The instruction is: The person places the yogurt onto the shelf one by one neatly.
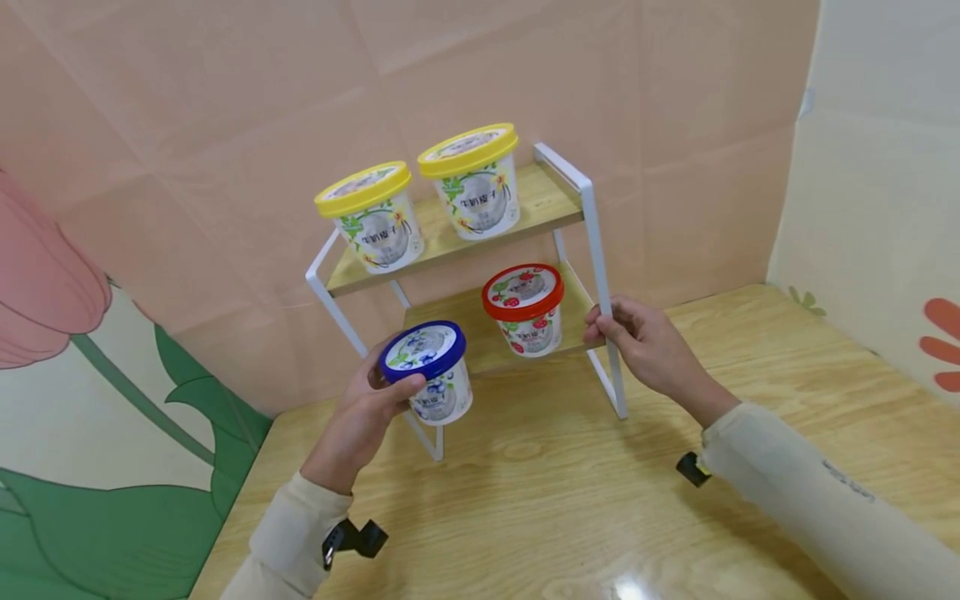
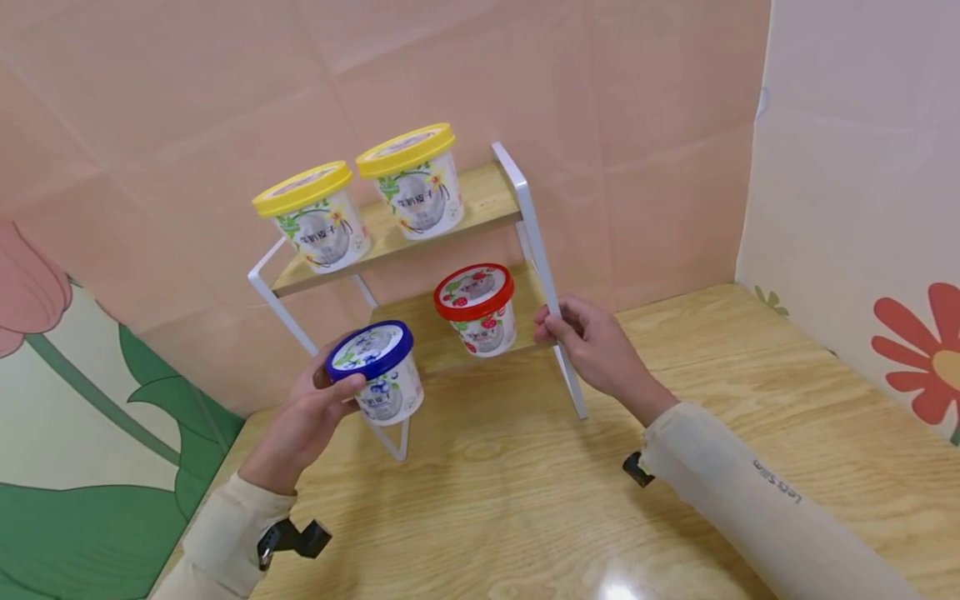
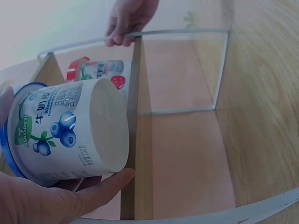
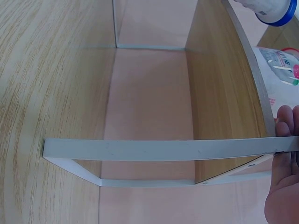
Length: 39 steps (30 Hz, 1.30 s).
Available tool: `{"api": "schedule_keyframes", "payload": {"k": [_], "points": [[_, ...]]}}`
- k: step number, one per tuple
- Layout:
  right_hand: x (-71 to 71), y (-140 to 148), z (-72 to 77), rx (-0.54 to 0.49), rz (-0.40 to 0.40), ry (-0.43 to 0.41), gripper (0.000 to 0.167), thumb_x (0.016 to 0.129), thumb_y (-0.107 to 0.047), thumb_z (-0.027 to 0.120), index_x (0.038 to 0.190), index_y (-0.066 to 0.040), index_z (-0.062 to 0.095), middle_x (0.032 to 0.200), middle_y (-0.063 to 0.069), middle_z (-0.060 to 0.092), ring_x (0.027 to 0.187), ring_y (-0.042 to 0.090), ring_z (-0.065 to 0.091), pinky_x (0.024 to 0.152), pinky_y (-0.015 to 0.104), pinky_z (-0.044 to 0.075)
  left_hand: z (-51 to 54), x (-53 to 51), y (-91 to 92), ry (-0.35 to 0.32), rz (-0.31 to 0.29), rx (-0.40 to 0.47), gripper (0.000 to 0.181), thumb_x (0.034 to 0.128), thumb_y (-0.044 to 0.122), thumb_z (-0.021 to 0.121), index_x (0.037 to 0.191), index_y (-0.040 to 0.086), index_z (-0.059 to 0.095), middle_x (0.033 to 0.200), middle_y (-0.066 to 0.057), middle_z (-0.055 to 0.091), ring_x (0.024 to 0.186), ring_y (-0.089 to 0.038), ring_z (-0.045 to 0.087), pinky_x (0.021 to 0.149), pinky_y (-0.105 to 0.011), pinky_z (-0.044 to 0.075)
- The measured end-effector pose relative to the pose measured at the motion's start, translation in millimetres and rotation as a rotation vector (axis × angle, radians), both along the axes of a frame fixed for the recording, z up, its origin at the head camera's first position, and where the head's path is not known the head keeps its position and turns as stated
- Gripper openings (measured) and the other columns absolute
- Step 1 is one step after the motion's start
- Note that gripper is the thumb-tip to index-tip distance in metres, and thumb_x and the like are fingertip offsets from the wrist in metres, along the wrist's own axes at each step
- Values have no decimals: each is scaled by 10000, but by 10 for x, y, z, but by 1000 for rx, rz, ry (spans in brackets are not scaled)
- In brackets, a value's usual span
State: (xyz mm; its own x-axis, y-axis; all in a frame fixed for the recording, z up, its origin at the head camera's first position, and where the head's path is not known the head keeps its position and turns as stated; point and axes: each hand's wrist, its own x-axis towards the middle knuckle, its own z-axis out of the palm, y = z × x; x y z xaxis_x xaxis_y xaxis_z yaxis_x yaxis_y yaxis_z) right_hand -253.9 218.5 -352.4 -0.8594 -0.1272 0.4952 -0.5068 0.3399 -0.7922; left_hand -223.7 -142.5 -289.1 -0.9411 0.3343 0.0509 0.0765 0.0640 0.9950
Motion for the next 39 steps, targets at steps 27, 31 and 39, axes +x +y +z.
{"api": "schedule_keyframes", "payload": {"k": [27,31,39], "points": [[27,-6,27,-28,17,-9,214,1054,-131,477,1105,25,615,973,147,709,877,30,703,839,107,538,-37,-50,54,25,3,53,850,884,122,700,1564,209,197,1527,-96,354,1398,-288,396,1028,-423,489],[24,-4,28,-28,17,-10,208,1053,-128,479,1105,19,616,977,150,708,875,29,703,837,108,538,-24,-64,61,22,10,5,845,890,145,704,1562,222,198,1527,-91,368,1410,-297,389,1017,-426,491],[4,0,0,-22,14,-13,221,1056,-145,477,1103,23,613,966,139,709,870,38,706,836,124,547,-30,-86,77,8,31,-20,810,907,83,665,1558,226,206,1517,-91,390,1360,-281,426,936,-386,529]]}}
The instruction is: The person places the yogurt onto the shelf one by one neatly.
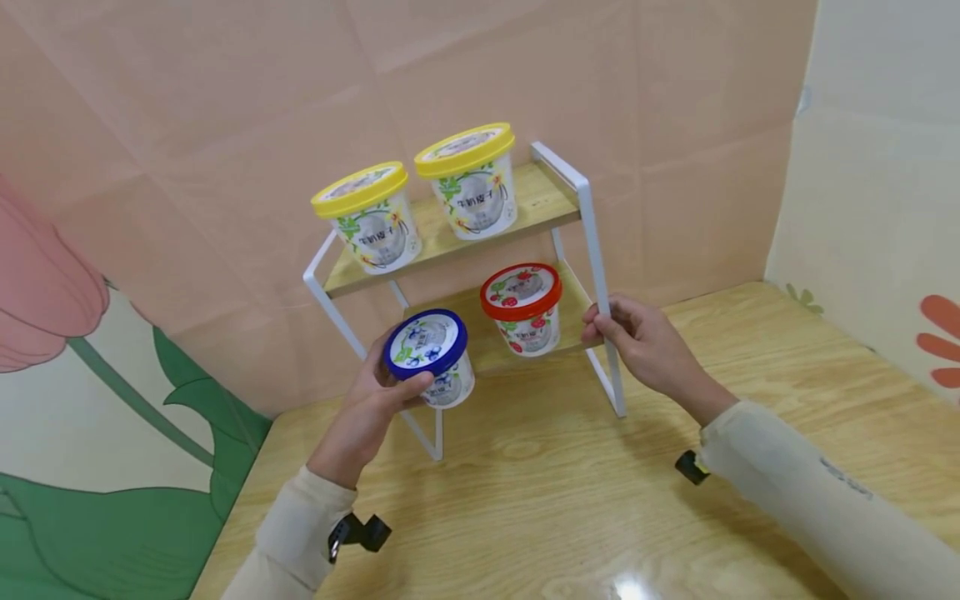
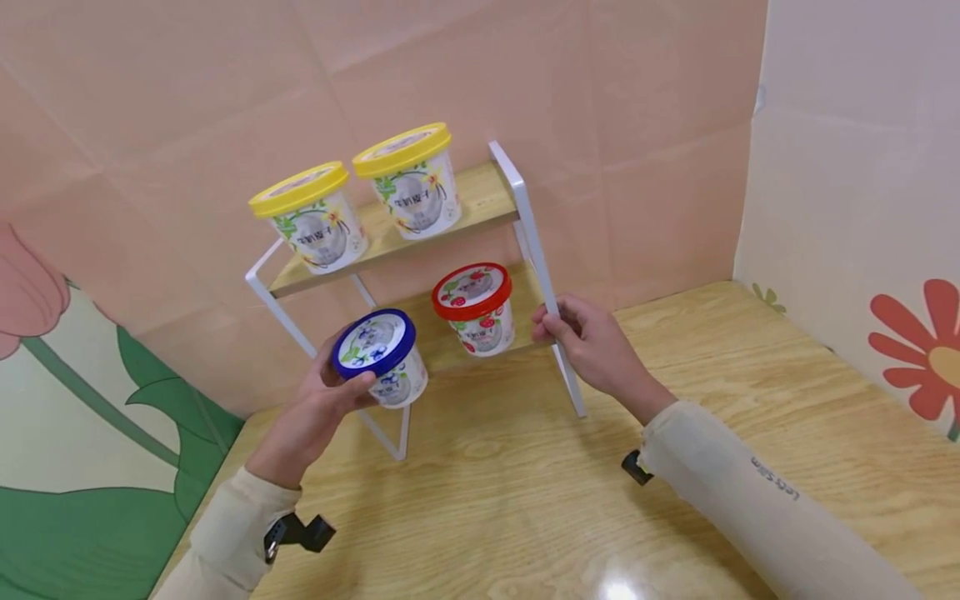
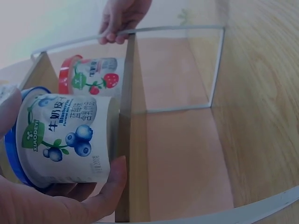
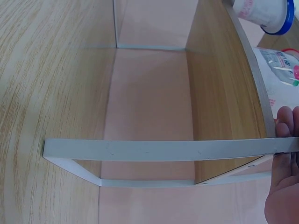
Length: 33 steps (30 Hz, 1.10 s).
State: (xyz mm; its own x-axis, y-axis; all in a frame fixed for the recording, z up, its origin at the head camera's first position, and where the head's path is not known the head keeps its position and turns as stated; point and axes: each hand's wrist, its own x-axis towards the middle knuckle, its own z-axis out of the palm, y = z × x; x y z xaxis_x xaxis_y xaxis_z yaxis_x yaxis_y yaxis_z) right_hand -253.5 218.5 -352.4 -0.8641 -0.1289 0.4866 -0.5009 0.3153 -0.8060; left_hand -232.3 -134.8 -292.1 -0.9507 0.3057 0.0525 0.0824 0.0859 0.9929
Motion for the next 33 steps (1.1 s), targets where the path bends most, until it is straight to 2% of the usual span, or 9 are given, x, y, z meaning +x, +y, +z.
{"api": "schedule_keyframes", "payload": {"k": [8,15,24,30,33], "points": [[3,3,-9,9,-9,6,230,1058,-153,472,1101,20,616,967,133,712,868,28,703,829,129,549,5,-36,22,-9,-19,3,795,922,133,663,1560,277,211,1513,-78,407,1341,-280,452,946,-424,528],[-23,15,-21,19,-19,13,242,1061,-171,470,1096,22,612,948,93,709,860,26,704,821,120,547,3,-106,34,-18,-53,14,792,946,161,645,1568,311,178,1511,-127,403,1222,-333,568,874,-490,583],[-4,-6,2,8,-15,4,221,1055,-150,481,1097,18,619,957,118,712,865,28,704,825,165,566,22,-141,55,-33,-45,11,784,949,158,634,1568,310,177,1524,-121,384,1327,-356,473,845,-480,600],[7,-1,19,5,-10,9,209,1054,-137,481,1097,9,623,966,135,713,868,29,699,823,150,558,23,-156,92,-25,-21,-15,789,945,200,654,1563,316,178,1508,-97,404,1325,-327,472,851,-438,594],[4,0,8,3,-9,3,211,1053,-134,480,1097,16,622,961,129,712,865,31,701,832,185,573,14,-166,112,-16,-6,-36,780,944,212,655,1558,310,185,1491,-82,434,1314,-301,480,858,-405,574]]}}
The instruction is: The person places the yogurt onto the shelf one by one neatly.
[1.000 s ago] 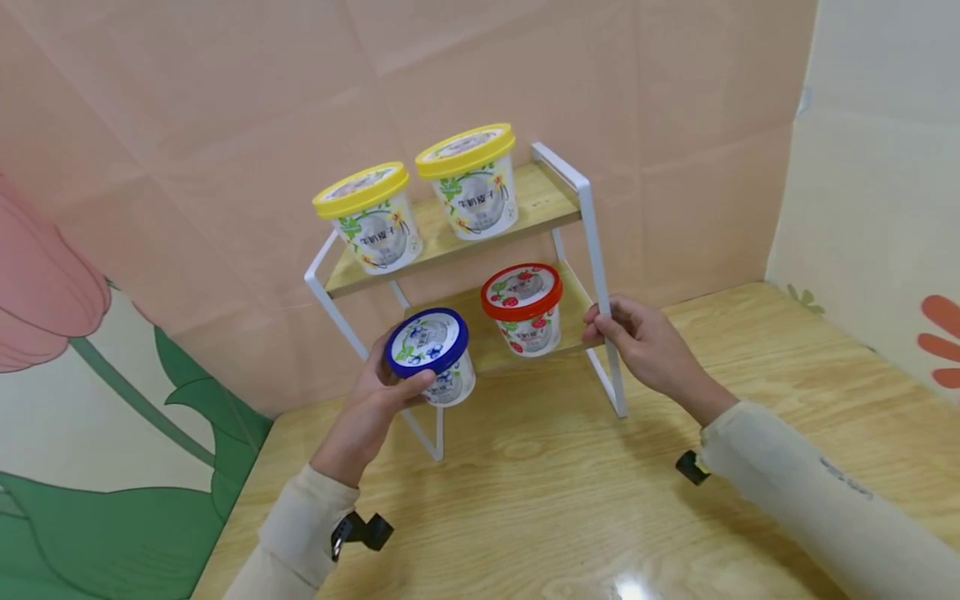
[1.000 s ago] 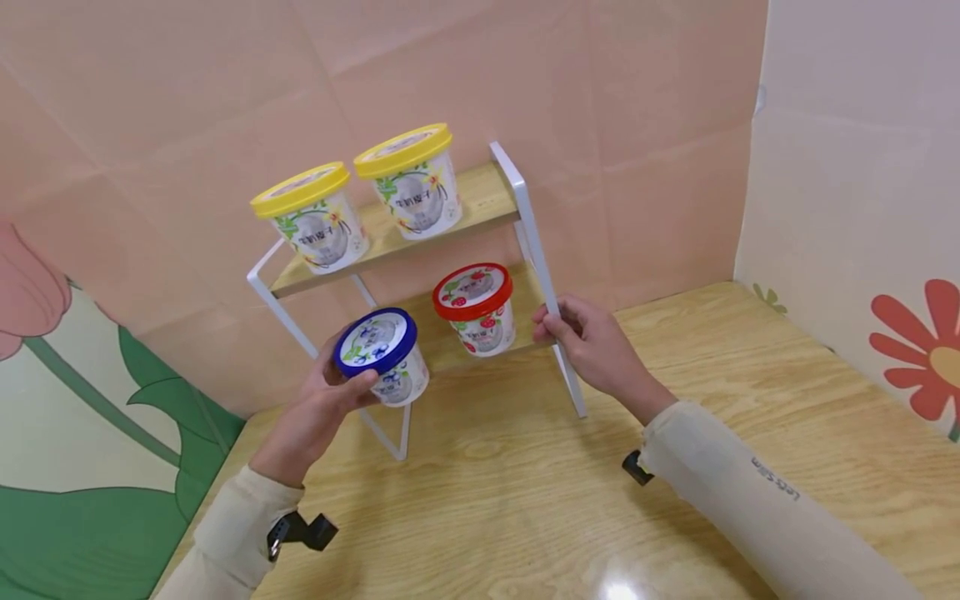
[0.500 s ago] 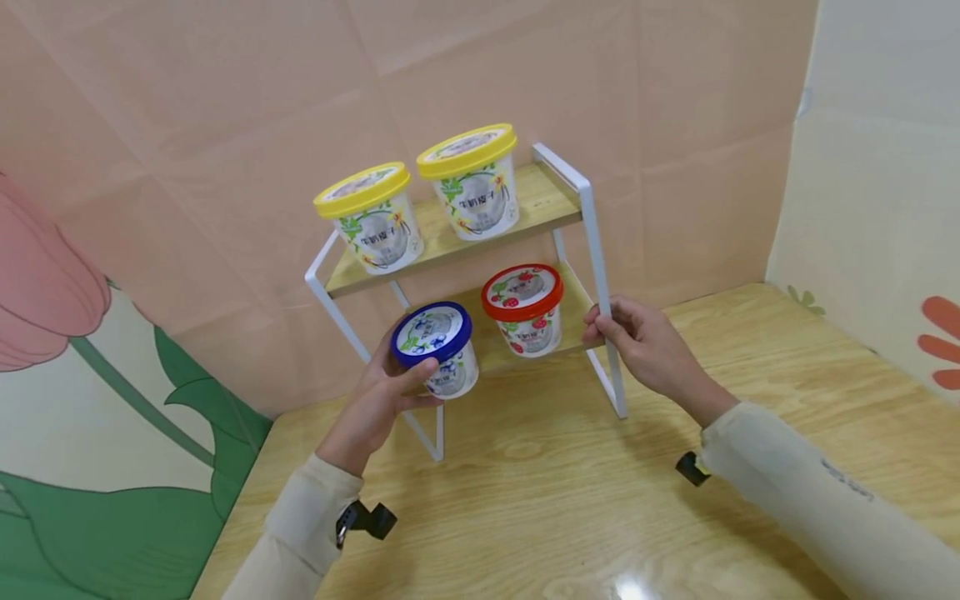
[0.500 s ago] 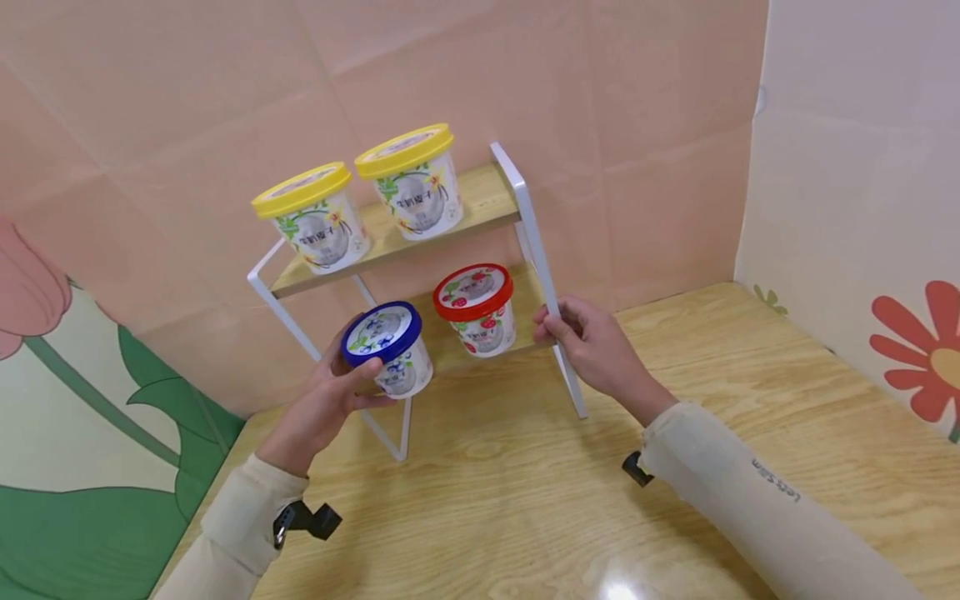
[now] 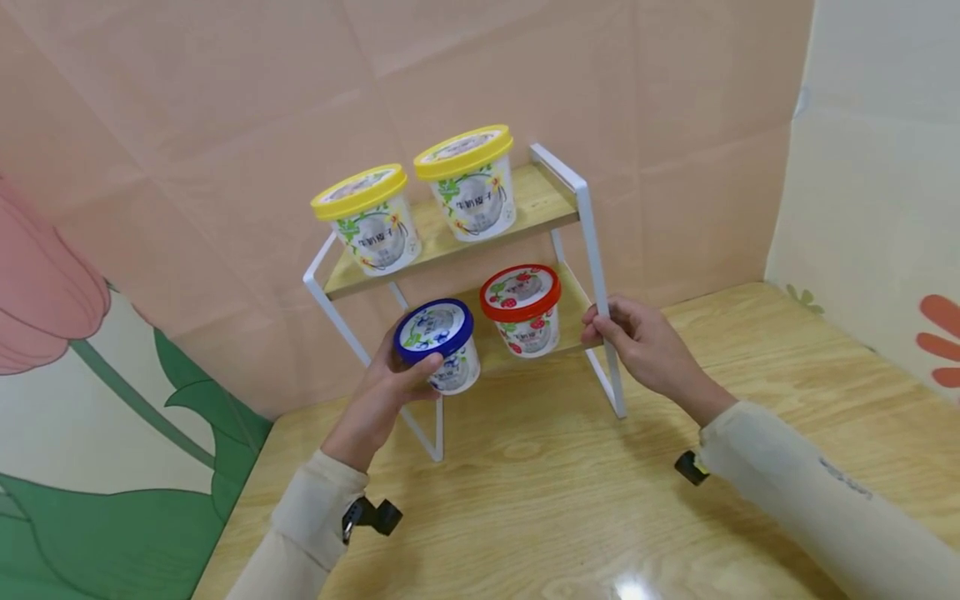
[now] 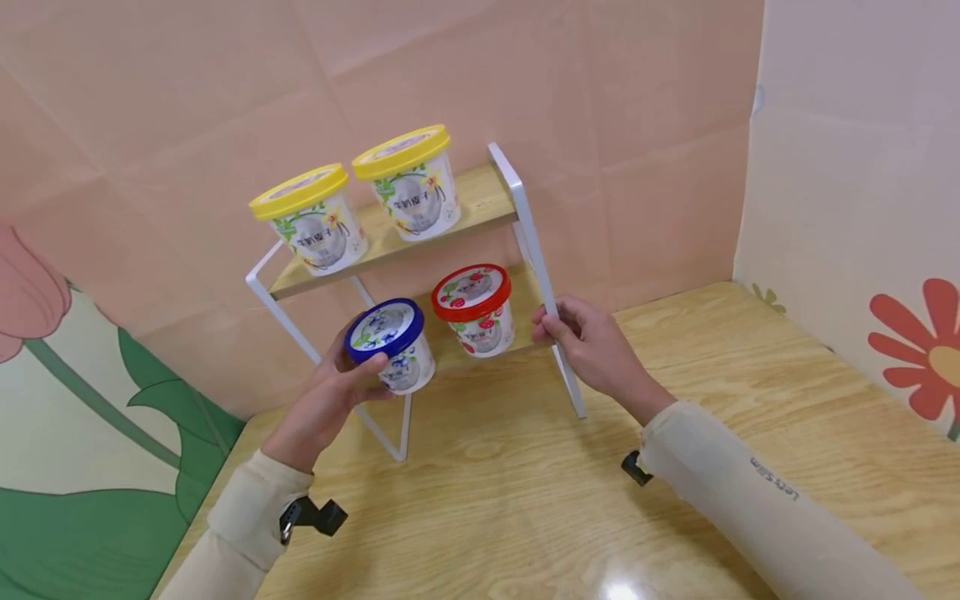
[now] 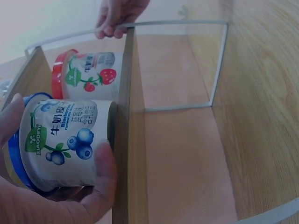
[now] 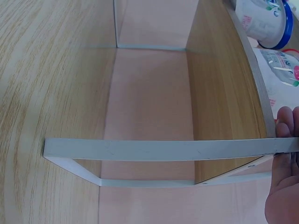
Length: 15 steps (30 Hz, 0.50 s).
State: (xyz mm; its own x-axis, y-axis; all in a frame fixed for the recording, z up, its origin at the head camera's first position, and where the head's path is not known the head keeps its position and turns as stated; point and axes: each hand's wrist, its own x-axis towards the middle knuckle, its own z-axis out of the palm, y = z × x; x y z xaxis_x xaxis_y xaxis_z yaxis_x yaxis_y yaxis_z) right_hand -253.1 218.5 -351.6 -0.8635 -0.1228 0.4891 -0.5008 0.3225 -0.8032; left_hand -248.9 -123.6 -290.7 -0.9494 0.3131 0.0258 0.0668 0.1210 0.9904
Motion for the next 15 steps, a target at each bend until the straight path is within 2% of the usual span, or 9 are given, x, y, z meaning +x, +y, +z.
{"api": "schedule_keyframes", "payload": {"k": [3,8,15], "points": [[-4,-2,-9,1,-6,-4,213,1053,-138,483,1098,16,622,956,117,712,862,31,705,833,200,577,-5,-13,24,-1,13,-2,767,945,217,657,1551,313,197,1480,-79,448,1306,-296,489,859,-406,570],[0,-5,-6,1,-19,-20,219,1053,-165,492,1104,2,625,961,106,712,866,16,705,816,156,552,9,-27,62,-17,22,3,777,946,226,667,1549,333,189,1502,-77,409,1332,-323,472,849,-432,591],[-9,-2,-21,10,-19,-13,223,1056,-163,482,1104,3,624,961,102,708,865,21,704,815,153,555,14,-48,111,-50,25,81,829,949,191,669,1569,329,137,1545,-67,333,1357,-350,458,891,-536,581]]}}
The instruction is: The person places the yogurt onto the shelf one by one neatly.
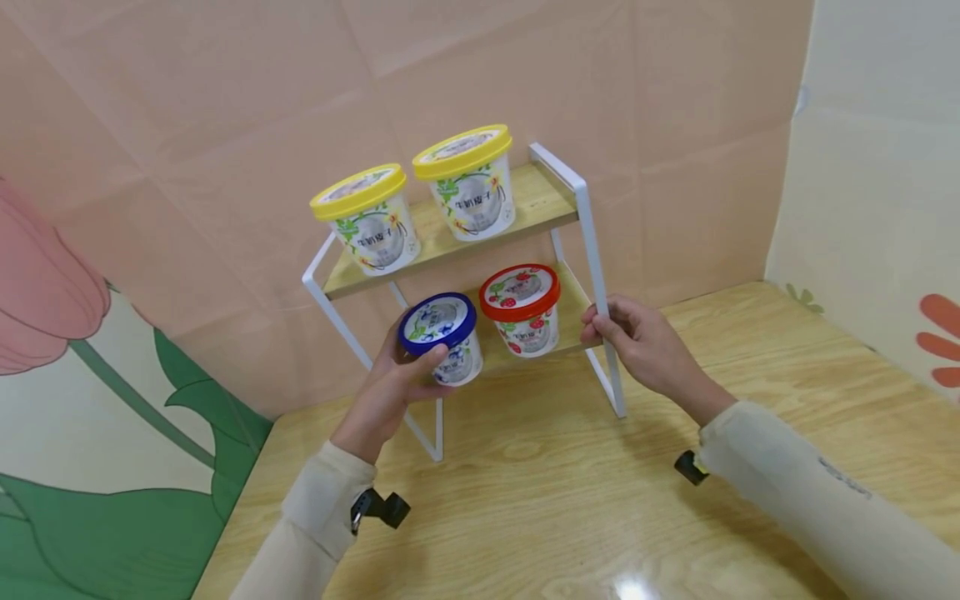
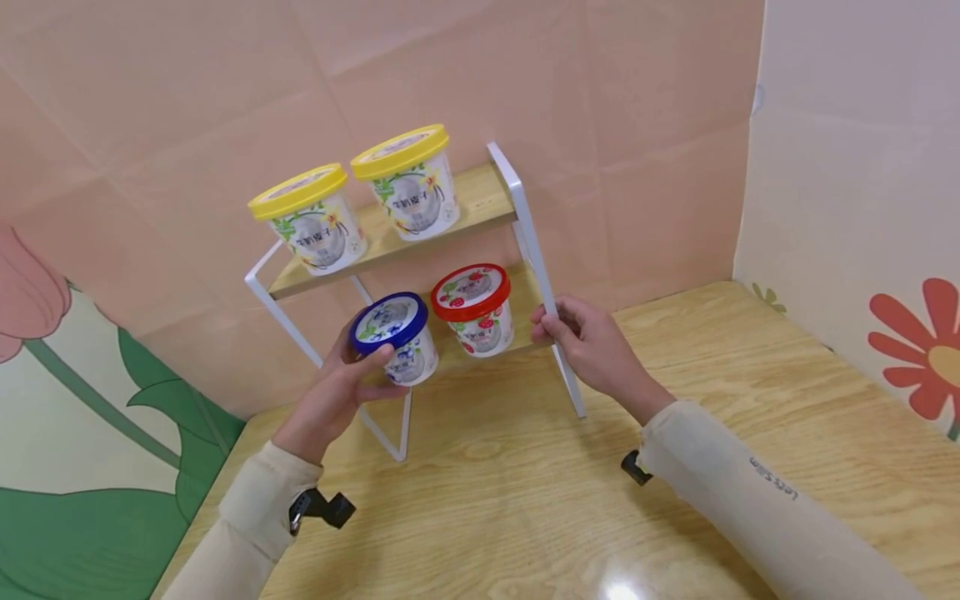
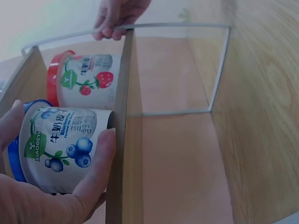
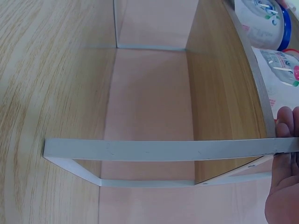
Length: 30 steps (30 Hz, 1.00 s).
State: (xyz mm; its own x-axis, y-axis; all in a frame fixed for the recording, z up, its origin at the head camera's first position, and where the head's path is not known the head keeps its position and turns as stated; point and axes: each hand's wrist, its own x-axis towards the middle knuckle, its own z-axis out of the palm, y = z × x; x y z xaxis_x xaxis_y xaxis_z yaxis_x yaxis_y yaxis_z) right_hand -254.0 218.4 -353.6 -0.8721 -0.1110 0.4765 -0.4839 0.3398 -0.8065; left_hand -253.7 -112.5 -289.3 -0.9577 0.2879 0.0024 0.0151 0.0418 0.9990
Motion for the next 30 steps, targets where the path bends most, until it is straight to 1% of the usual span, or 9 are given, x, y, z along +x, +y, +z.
{"api": "schedule_keyframes", "payload": {"k": [3,10,14,20,30], "points": [[4,-1,3,-7,8,5,220,1055,-157,483,1108,5,623,966,110,708,866,21,702,816,161,559,-4,-15,18,-10,10,25,832,956,189,663,1572,326,121,1552,-59,317,1350,-347,466,900,-557,570],[20,-8,27,-23,24,-1,218,1052,-140,486,1116,23,615,976,149,705,867,31,700,804,142,550,-17,-60,36,-5,29,56,801,962,166,653,1562,310,141,1536,-52,325,1335,-345,477,798,-472,622],[26,-4,33,-22,23,-10,220,1054,-149,484,1120,16,614,983,143,705,872,32,701,805,147,551,-21,-77,46,-8,35,60,796,963,157,651,1560,304,145,1540,-51,322,1330,-354,480,794,-473,622],[17,1,22,-25,22,6,213,1050,-141,491,1115,18,616,975,142,706,868,35,702,795,151,553,-15,-89,56,-15,33,57,810,963,162,654,1564,299,129,1551,-55,304,1338,-356,471,791,-466,624],[15,-2,23,-12,14,4,212,1052,-147,488,1115,6,620,977,132,707,867,28,700,793,143,545,-15,-91,47,-23,41,66,816,955,147,661,1562,290,135,1541,-56,315,1330,-359,481,775,-462,627]]}}
